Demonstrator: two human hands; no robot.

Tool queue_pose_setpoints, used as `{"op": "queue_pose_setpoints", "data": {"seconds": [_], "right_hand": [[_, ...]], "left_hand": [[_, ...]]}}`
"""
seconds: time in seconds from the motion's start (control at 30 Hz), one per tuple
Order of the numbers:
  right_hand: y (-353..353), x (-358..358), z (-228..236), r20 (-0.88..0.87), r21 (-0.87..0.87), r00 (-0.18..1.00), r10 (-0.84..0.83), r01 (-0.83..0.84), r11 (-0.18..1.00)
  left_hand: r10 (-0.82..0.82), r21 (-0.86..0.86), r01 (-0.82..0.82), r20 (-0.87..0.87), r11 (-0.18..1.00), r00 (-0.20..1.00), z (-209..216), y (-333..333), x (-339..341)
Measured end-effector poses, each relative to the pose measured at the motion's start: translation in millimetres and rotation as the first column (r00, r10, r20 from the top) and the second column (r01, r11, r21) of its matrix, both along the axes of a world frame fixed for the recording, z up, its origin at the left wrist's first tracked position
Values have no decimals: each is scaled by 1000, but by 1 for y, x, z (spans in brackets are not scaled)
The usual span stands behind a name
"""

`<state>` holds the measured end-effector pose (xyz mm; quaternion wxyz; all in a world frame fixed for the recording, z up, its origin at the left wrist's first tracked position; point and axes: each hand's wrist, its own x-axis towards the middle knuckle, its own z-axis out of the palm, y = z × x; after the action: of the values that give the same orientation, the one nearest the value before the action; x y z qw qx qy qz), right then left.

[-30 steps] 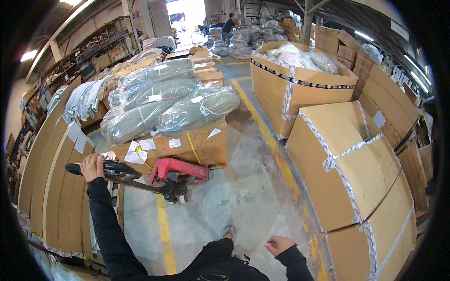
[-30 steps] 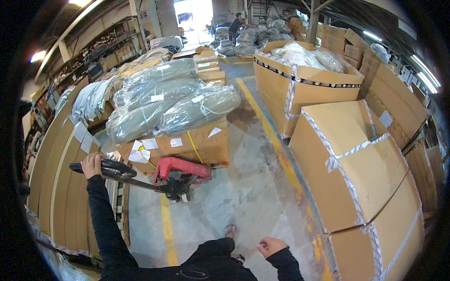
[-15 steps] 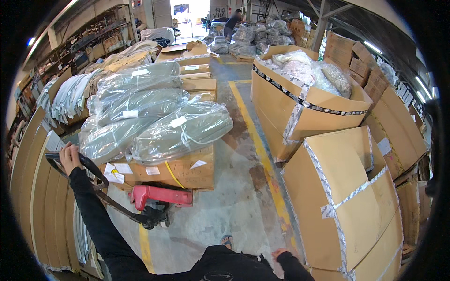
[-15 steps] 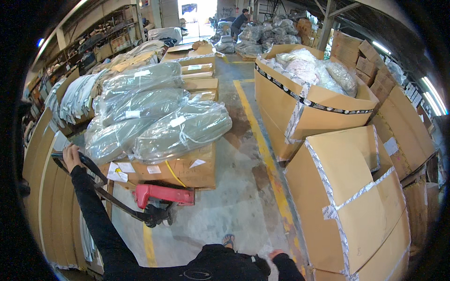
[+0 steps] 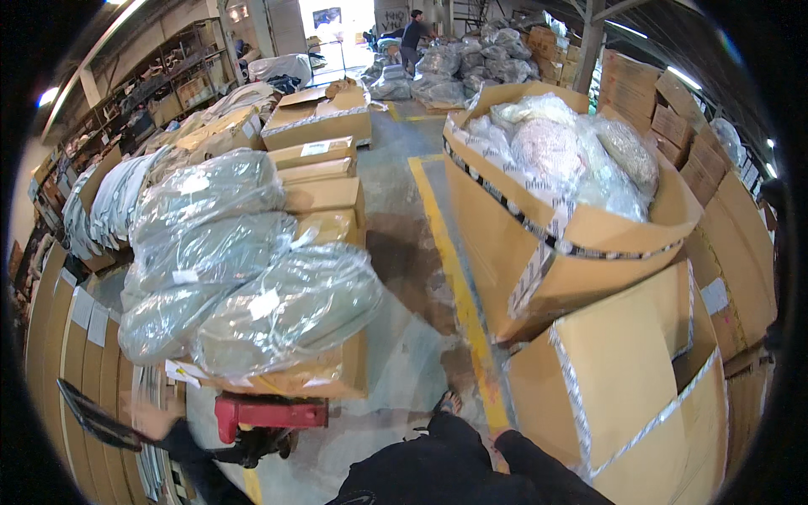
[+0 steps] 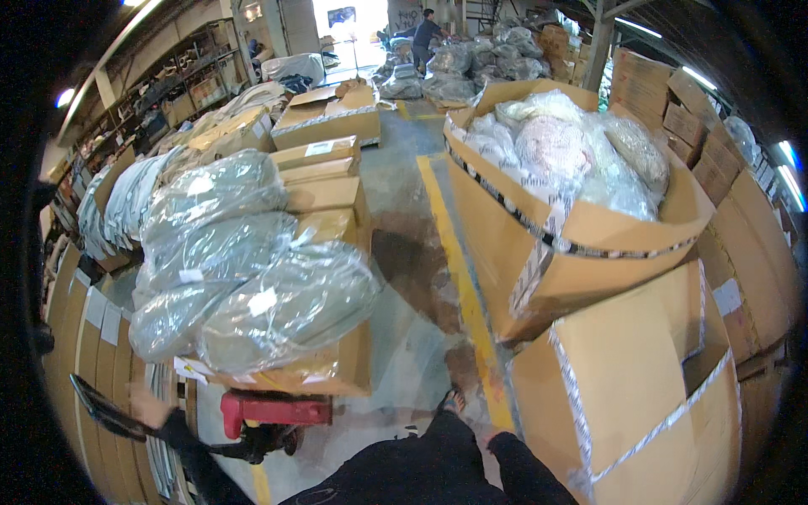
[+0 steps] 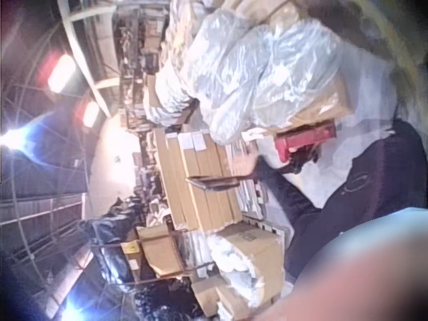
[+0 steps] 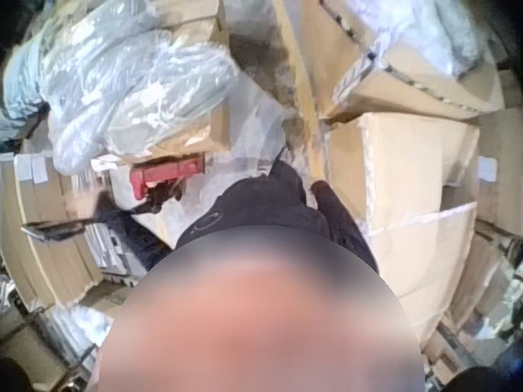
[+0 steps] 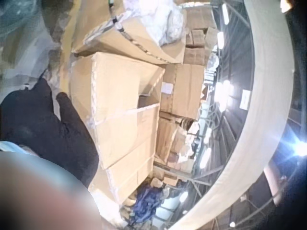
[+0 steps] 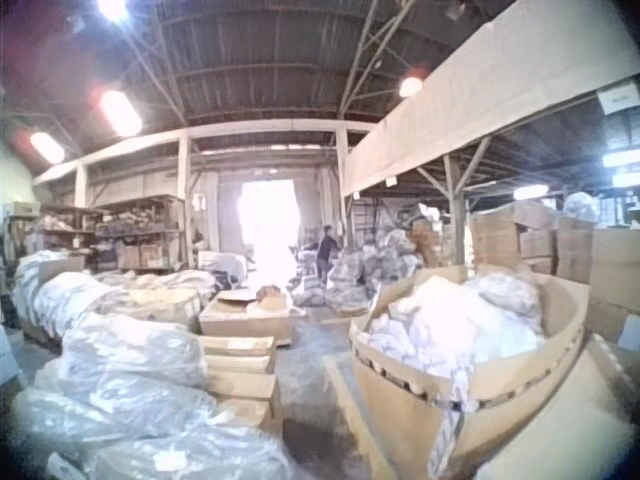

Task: The person uses a manual pallet jack to lift and move a pallet of wrapped goods through a warehouse. They position the jack under the pallet, lift the load, and pull it along marked aisles, navigating around stacked boxes and rolls.

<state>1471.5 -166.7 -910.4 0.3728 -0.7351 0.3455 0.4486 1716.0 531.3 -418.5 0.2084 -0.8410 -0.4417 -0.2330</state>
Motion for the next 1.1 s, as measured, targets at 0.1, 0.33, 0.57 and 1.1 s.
{"op": "queue_pose_setpoints", "data": {"seconds": [0.1,0.33,0.57,1.1], "right_hand": [[-38,149,69,249,-395,756,606,-492,776],[-97,443,235,675,-305,663,323,-148,941],[-70,571,213,587,-161,719,371,-346,924],[-6,986,184,329,-279,402,854,-823,495]], "left_hand": [[-494,-578,400,-6,711,869,-103,-146,61],[-651,-748,388,-76,538,755,-159,-245,145],[-675,-514,676,228,528,701,-177,-277,294],[-952,-665,746,256,-49,166,-141,-521,628]]}}
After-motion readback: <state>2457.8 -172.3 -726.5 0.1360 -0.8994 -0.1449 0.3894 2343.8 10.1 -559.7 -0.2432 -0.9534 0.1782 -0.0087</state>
